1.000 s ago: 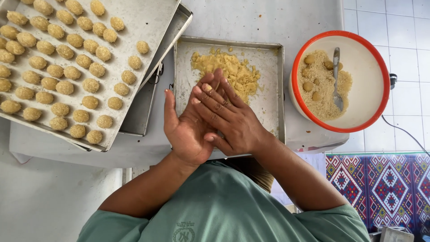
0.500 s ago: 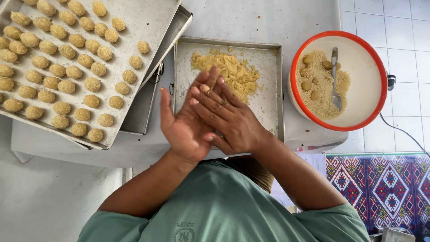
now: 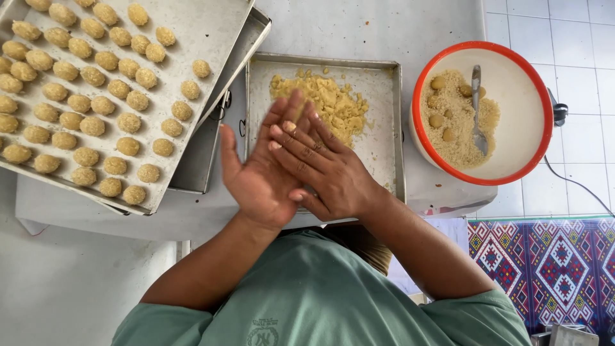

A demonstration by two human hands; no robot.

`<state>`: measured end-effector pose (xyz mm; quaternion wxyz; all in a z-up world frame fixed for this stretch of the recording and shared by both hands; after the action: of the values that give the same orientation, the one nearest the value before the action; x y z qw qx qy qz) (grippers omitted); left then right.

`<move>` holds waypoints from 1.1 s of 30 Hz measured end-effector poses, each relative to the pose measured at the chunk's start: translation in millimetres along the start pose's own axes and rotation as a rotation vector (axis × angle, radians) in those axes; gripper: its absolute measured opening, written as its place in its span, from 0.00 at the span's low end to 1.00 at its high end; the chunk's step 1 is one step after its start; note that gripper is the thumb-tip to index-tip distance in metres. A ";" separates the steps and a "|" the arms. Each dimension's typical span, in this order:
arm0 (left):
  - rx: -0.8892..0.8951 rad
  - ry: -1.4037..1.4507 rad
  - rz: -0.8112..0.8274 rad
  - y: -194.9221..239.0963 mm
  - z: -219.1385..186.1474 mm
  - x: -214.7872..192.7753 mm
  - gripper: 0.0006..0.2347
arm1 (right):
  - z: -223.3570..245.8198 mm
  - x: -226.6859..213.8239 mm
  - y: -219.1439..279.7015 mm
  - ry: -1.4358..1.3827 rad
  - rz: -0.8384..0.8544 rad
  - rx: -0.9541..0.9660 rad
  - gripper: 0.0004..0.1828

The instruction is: The person takes portions of a yellow dough mixture from a metal tray and rolls them into small balls using both hands. The finished balls are placed onto a baking sheet that already contains rows of similar dough balls. A bowl containing a granular coating is visible nearby.

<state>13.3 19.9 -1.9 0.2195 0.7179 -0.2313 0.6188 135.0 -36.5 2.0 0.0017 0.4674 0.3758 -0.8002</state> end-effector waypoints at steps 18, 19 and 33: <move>0.098 0.062 -0.086 -11.1 -13.8 7.5 0.29 | 5.7 -8.3 -3.9 -0.016 0.040 0.022 0.36; 0.097 0.070 -0.079 -12.8 -11.8 4.4 0.29 | 5.4 -11.4 -1.9 -0.007 0.045 0.019 0.36; 0.041 0.136 -0.081 -9.1 -16.4 5.9 0.28 | 6.5 -11.9 -8.1 0.011 -0.050 -0.037 0.32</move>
<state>6.6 36.7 5.9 0.2448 0.6873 -0.1742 0.6613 134.0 -38.8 17.6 -0.0117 0.4621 0.4023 -0.7903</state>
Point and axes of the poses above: each hand's wrist, its own y-axis away from the middle knuckle, its own x-axis out of the palm, z = x × y, the point moved 2 cm from there along -y, towards the middle knuckle, and after that the axes turned 9 degrees about -z, right-handed, at the moved point
